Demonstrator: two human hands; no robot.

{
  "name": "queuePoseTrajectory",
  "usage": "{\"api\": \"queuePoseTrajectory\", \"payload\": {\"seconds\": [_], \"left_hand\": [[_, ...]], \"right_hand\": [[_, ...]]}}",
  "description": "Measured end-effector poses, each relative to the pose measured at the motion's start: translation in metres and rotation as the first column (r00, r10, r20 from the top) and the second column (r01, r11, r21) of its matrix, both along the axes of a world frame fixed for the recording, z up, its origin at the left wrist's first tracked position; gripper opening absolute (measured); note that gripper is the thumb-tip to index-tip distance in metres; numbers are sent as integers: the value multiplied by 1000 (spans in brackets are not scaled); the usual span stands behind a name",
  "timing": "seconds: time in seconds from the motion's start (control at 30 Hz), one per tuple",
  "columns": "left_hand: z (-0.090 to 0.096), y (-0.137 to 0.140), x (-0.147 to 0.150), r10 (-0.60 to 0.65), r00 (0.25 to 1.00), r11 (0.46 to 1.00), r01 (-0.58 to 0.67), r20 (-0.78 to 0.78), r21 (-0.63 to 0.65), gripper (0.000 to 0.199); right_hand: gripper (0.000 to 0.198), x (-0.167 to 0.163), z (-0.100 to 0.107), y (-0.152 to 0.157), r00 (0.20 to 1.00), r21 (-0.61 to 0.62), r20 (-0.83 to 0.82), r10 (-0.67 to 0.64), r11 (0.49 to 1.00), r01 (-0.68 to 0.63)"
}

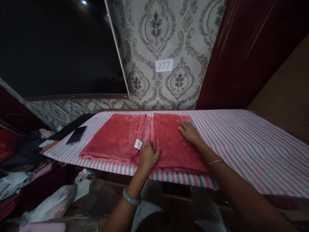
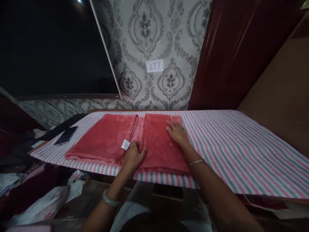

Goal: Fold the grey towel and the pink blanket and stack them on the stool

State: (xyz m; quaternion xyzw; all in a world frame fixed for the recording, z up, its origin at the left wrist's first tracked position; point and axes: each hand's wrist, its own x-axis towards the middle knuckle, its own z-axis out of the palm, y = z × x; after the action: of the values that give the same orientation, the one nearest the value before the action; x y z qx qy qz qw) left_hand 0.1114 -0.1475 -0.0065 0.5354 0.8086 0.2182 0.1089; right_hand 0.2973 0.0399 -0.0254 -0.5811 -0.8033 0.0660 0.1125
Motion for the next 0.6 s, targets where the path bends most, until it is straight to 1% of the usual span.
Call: {"api": "queuePoseTrajectory", "payload": {"seconds": [0.1, 0.13, 0.17, 0.27, 0.3, 0.37, 0.47, 0.53, 0.6], "left_hand": [[-1, 0, -1, -45, 998, 996, 41, -40, -77, 26], [-2, 2, -4, -57, 998, 995, 54, -38, -80, 22], [-3, 3, -7, -64, 998, 996, 63, -26, -60, 17], [-9, 9, -20, -63, 997, 995, 60, 34, 76, 3], [-11, 10, -25, -60, 997, 992, 54, 47, 111, 1], [-14, 12, -32, -59, 996, 990, 51, 60, 128, 4], [-17, 11, -38, -89, 992, 992, 81, 86, 93, 8], [-15, 10, -39, -118, 987, 991, 110, 113, 77, 7], [-11, 10, -39, -139, 981, 989, 131, 135, 66, 14]], "right_hand": [[58, -1, -6, -14, 998, 48, 56, -1, 999, -1], [58, -2, -5, -16, 998, 55, 59, -6, 998, 3], [58, -3, -4, -17, 998, 52, 56, -13, 999, 10], [58, -7, 1, -16, 999, 11, 33, -30, 999, 30], [58, -8, 2, -16, 999, 0, 28, -29, 1000, 29], [59, -8, 2, -17, 999, -1, 35, -23, 1000, 23], [59, -7, -2, -20, 998, 47, 64, -14, 999, 11], [58, -6, -3, -23, 997, 62, 72, -8, 998, 4], [58, -7, 0, -26, 997, 42, 69, -16, 999, 13]]}}
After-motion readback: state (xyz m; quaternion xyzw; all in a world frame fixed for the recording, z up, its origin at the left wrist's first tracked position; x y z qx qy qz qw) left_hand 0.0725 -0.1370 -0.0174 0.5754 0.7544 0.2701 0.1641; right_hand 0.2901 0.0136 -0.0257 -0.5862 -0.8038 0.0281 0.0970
